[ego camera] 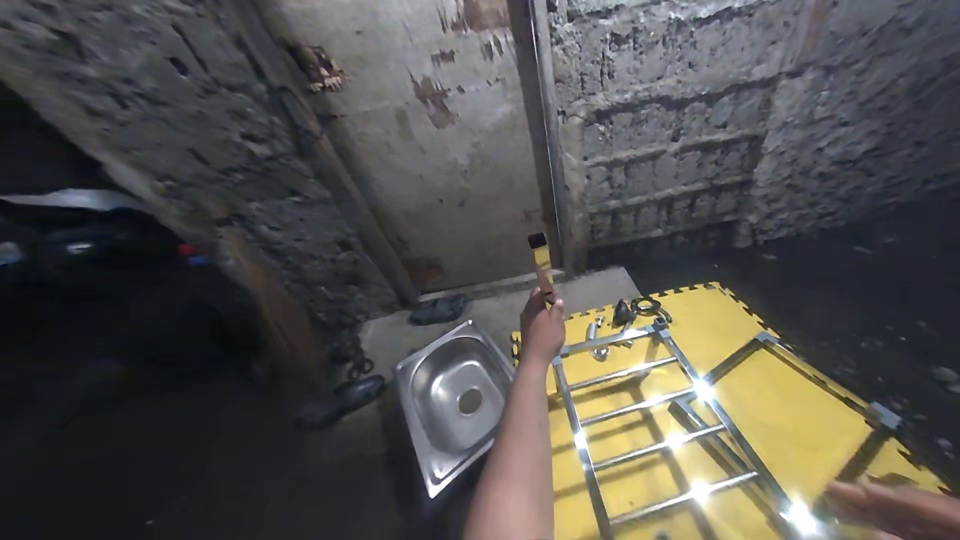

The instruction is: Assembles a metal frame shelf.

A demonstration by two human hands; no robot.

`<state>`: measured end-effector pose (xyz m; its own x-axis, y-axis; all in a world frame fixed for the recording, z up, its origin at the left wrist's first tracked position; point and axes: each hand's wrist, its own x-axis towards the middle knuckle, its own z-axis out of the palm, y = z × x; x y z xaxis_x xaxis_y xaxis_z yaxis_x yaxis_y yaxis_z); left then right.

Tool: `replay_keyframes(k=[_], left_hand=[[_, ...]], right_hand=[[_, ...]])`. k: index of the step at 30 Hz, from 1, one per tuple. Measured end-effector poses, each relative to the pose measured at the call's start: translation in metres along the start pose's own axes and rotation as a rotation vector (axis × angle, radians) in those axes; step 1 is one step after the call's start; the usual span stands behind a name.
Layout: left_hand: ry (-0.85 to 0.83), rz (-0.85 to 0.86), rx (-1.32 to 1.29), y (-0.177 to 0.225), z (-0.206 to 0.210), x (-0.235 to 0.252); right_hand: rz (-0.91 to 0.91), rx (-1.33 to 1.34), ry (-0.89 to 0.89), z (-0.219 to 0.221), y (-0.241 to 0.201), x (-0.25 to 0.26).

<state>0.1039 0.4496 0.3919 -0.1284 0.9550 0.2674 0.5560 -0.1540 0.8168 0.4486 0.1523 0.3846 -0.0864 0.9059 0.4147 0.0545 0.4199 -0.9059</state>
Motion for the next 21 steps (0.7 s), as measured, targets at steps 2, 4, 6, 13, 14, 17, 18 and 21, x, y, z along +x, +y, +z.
replay_keyframes(k=[2,4,6,13,14,17,18,21], left_hand=[[-0.014,-0.020,0.024,-0.004,-0.003,0.002],[-0.001,-0.029,0.005,-0.013,-0.004,0.005],[0.021,-0.030,-0.057,-0.023,-0.004,0.010],[0.009,-0.037,-0.102,-0.041,-0.003,0.016],[-0.003,-0.043,-0.071,-0.040,-0.004,0.015],[-0.040,-0.055,-0.022,-0.037,-0.004,0.012],[-0.051,-0.044,-0.020,-0.036,-0.004,0.012],[-0.096,-0.024,0.010,-0.035,-0.002,0.010]], right_hand=[[0.016,-0.007,0.011,-0.001,0.002,-0.001],[0.016,-0.046,0.008,-0.002,0.004,0.000],[0.011,-0.050,0.005,-0.002,0.007,0.003],[-0.017,-0.077,0.011,0.006,0.020,0.011],[-0.006,-0.077,0.009,0.008,0.020,0.012],[0.011,-0.062,0.018,0.012,0.019,0.014],[0.009,-0.059,0.021,0.013,0.020,0.015],[-0.007,-0.069,0.017,0.014,0.022,0.016]])
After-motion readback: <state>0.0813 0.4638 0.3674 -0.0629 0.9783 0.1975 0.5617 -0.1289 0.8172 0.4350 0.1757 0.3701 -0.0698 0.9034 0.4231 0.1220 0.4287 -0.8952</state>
